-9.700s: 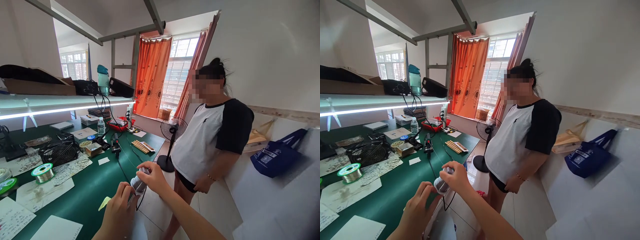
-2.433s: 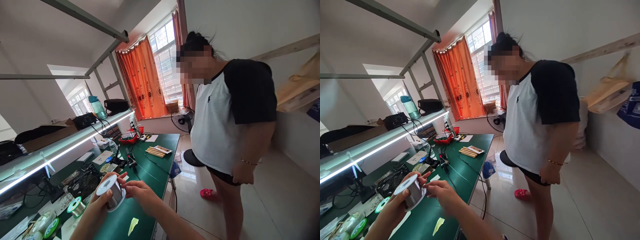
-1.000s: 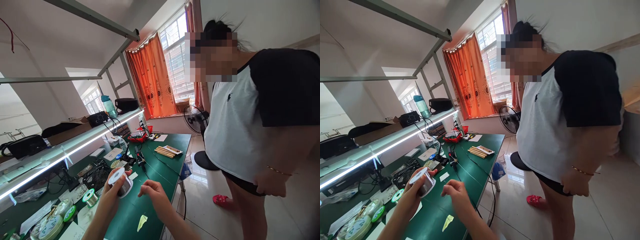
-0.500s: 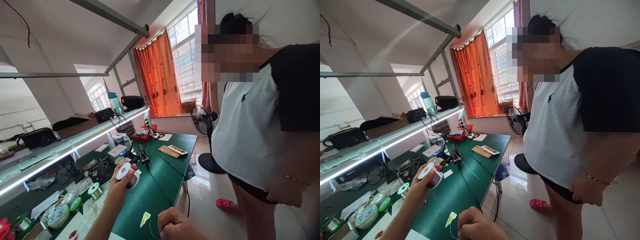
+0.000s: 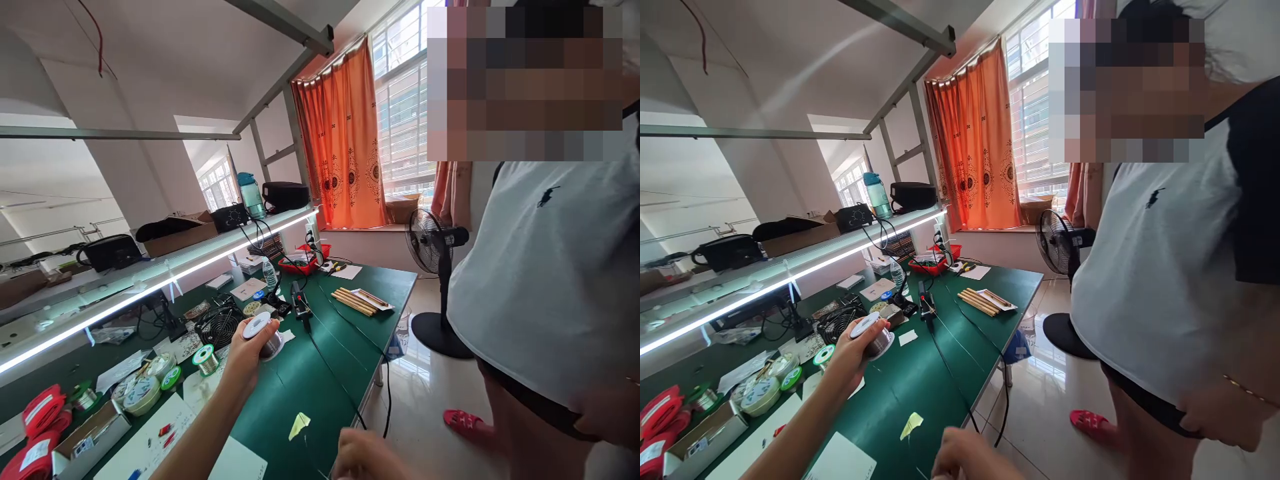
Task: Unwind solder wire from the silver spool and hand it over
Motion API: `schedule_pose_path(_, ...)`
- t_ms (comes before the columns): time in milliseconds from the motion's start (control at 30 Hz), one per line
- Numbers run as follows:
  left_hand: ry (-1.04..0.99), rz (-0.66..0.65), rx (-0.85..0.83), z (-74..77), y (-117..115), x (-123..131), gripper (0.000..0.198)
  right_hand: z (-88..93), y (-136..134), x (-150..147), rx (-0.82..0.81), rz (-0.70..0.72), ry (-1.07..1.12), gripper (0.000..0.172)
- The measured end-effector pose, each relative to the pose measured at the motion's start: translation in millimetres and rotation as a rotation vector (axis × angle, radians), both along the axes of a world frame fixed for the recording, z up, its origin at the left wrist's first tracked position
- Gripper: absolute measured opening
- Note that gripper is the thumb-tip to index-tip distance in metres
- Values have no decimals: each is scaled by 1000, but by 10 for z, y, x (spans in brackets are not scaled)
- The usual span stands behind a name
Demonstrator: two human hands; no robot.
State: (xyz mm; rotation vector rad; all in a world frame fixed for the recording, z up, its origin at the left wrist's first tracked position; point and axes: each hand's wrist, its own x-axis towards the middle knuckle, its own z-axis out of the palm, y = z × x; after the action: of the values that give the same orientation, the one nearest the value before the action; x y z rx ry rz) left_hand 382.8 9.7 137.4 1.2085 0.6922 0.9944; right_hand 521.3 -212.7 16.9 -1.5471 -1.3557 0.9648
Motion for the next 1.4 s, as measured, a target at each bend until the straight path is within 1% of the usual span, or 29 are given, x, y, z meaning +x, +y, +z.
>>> schedule_pose_path(67,-2,-1,-5,0,-16,0,15,156,105,-5,79,-192,-44,33)
schedule_pose_path(100,-4,-3,-6,-3,-31,7,16,249,199,-31,164,-268,-41,39)
schedule_pose_path(133,-6,-5,-6,-10,-50,20,17,343,315,-71,269,-314,-20,42)
schedule_pose_path(200,-10,-12,1,-26,-95,54,20,506,581,-181,394,-345,74,42)
schedule_pose_path(267,-8,-14,12,-44,-138,83,23,607,823,-301,429,-346,251,40)
schedule_pose_path(367,3,-18,27,-59,-173,86,26,629,1023,-406,463,-383,507,37)
schedule_pose_path(433,6,-40,33,-57,-177,56,33,574,1055,-385,478,-440,597,35)
schedule_pose_path(500,2,-77,33,-46,-180,14,47,478,1057,-310,447,-481,643,31)
schedule_pose_path(533,1,-96,29,-37,-184,-6,55,419,1056,-267,412,-476,658,29)
schedule_pose_path(567,2,-116,24,-26,-190,-22,62,354,1055,-229,357,-444,662,27)
schedule_pose_path(633,7,-151,14,6,-206,-44,70,220,1040,-184,207,-314,639,19)
schedule_pose_path(700,4,-167,15,50,-217,-53,71,92,976,-177,55,-173,587,10)
schedule_pose_path(733,-2,-164,21,75,-218,-57,71,34,918,-179,-4,-119,559,8)
schedule_pose_path(800,-15,-142,37,128,-206,-69,72,-79,748,-163,-76,-45,517,10)
schedule_pose_path(867,-16,-118,44,174,-181,-90,74,-198,543,-90,-88,-25,509,9)
schedule_pose_path(900,-12,-106,45,190,-165,-102,74,-260,445,-29,-78,-53,513,10)
schedule_pose_path(933,-9,-93,45,199,-150,-113,75,-319,360,43,-52,-116,503,14)
schedule_pose_path(1000,-5,-70,44,198,-125,-125,76,-399,245,185,56,-361,415,21)
schedule_pose_path(1033,-4,-62,44,188,-117,-124,77,-403,220,235,125,-494,344,27)
schedule_pose_path(1067,-4,-56,44,174,-113,-118,78,-373,216,260,206,-605,264,35)
schedule_pose_path(1100,-4,-54,44,157,-115,-107,78,-306,235,254,292,-676,186,44)
schedule_pose_path(1133,-3,-55,45,139,-121,-92,78,-204,274,215,368,-689,129,49)
schedule_pose_path(1200,2,-67,48,106,-149,-55,77,73,410,61,510,-605,64,49)
schedule_pose_path(1233,5,-75,51,94,-169,-38,76,222,501,-34,519,-547,74,48)
schedule_pose_path(1267,8,-83,53,85,-192,-23,74,360,598,-126,509,-488,102,52)
schedule_pose_path(1300,10,-91,55,82,-215,-13,73,475,696,-205,509,-437,150,49)
schedule_pose_path(1333,10,-97,57,83,-237,-7,73,558,785,-262,507,-395,225,42)
schedule_pose_path(1400,10,-109,55,99,-276,-12,71,620,917,-303,509,-380,344,36)
